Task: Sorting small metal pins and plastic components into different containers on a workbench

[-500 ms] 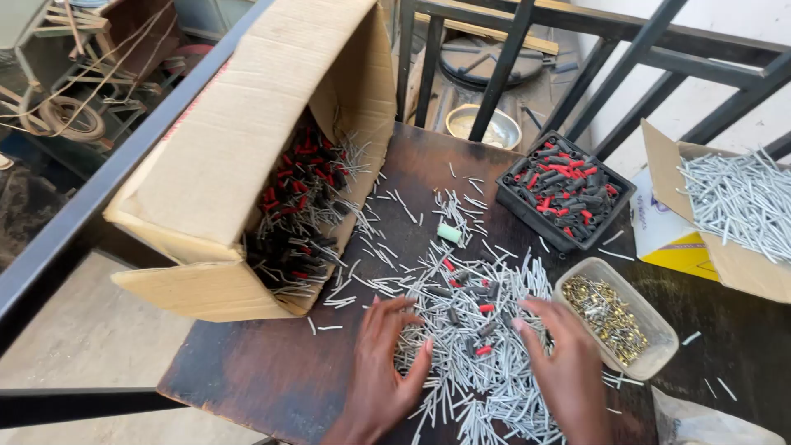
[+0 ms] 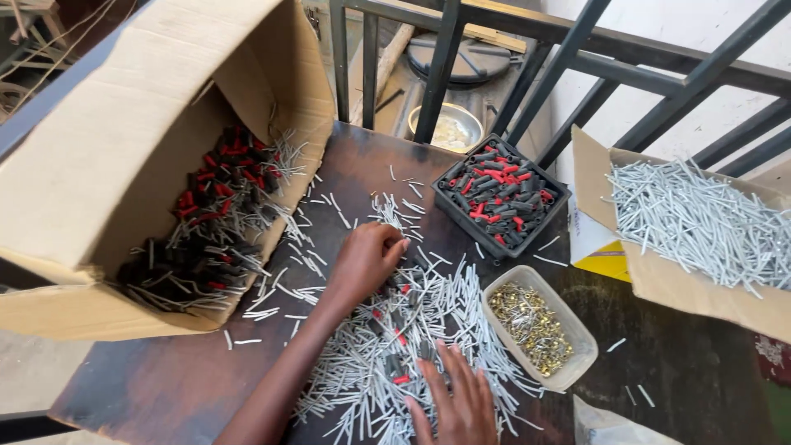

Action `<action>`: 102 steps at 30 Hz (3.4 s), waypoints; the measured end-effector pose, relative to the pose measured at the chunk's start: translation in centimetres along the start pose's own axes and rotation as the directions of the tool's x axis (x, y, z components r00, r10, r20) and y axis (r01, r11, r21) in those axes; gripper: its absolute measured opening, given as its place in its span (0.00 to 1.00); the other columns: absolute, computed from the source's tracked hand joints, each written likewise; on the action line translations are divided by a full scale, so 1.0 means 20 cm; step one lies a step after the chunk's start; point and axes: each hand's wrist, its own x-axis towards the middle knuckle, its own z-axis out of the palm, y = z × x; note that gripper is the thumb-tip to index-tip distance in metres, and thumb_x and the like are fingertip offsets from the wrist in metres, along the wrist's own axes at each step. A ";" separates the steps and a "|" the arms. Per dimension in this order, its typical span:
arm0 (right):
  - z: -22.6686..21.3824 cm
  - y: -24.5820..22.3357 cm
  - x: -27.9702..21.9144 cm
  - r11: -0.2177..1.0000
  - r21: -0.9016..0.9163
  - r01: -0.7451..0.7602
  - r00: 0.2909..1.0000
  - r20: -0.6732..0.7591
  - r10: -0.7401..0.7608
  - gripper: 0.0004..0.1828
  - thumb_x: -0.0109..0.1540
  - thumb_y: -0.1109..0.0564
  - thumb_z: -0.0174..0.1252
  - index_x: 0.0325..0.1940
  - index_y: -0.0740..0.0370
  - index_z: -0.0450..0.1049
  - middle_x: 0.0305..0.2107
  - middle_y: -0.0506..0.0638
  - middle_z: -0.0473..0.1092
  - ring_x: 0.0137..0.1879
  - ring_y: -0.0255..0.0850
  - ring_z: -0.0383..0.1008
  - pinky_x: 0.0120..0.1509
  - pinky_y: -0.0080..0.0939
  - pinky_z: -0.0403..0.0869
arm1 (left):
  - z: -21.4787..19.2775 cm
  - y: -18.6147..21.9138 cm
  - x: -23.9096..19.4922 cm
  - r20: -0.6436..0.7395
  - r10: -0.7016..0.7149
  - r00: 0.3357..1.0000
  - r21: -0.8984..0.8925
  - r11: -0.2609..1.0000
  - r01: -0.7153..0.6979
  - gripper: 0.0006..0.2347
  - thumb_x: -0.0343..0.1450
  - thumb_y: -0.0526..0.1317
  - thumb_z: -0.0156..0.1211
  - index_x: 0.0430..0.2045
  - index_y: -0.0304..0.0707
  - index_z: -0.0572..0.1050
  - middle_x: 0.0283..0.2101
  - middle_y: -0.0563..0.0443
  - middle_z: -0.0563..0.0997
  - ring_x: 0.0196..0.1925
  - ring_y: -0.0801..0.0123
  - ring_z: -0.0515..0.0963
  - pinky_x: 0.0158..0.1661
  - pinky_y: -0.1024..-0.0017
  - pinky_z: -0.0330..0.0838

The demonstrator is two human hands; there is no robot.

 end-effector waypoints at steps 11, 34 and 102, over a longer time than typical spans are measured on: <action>-0.01 0.02 0.29 0.996 0.078 0.034 0.993 0.111 -0.043 0.34 0.63 0.34 0.56 0.69 0.48 0.68 0.76 0.56 0.49 0.80 0.55 0.47 0.74 0.65 0.51 | -0.08 -0.03 -0.09 0.093 0.110 0.990 -0.186 0.978 -0.091 0.05 0.70 0.42 0.67 0.29 0.43 0.82 0.33 0.54 0.82 0.34 0.70 0.80 0.37 0.70 0.72; 0.16 -0.01 0.19 0.958 -0.075 -0.278 0.961 -0.022 0.277 0.30 0.64 0.44 0.51 0.72 0.45 0.65 0.72 0.46 0.61 0.78 0.46 0.57 0.71 0.56 0.64 | -0.18 -0.35 -0.04 -0.099 0.052 0.994 -0.090 0.994 -0.061 0.19 0.63 0.37 0.74 0.48 0.40 0.77 0.45 0.47 0.78 0.47 0.57 0.75 0.47 0.63 0.68; 0.08 -0.14 0.40 0.974 0.194 -0.114 0.992 0.075 0.101 0.11 0.59 0.56 0.60 0.46 0.46 0.79 0.52 0.41 0.75 0.59 0.41 0.72 0.66 0.52 0.65 | -0.33 -0.33 -0.03 -0.461 0.079 0.884 0.143 0.990 -0.014 0.04 0.72 0.36 0.64 0.35 0.38 0.75 0.41 0.47 0.76 0.47 0.55 0.72 0.49 0.60 0.66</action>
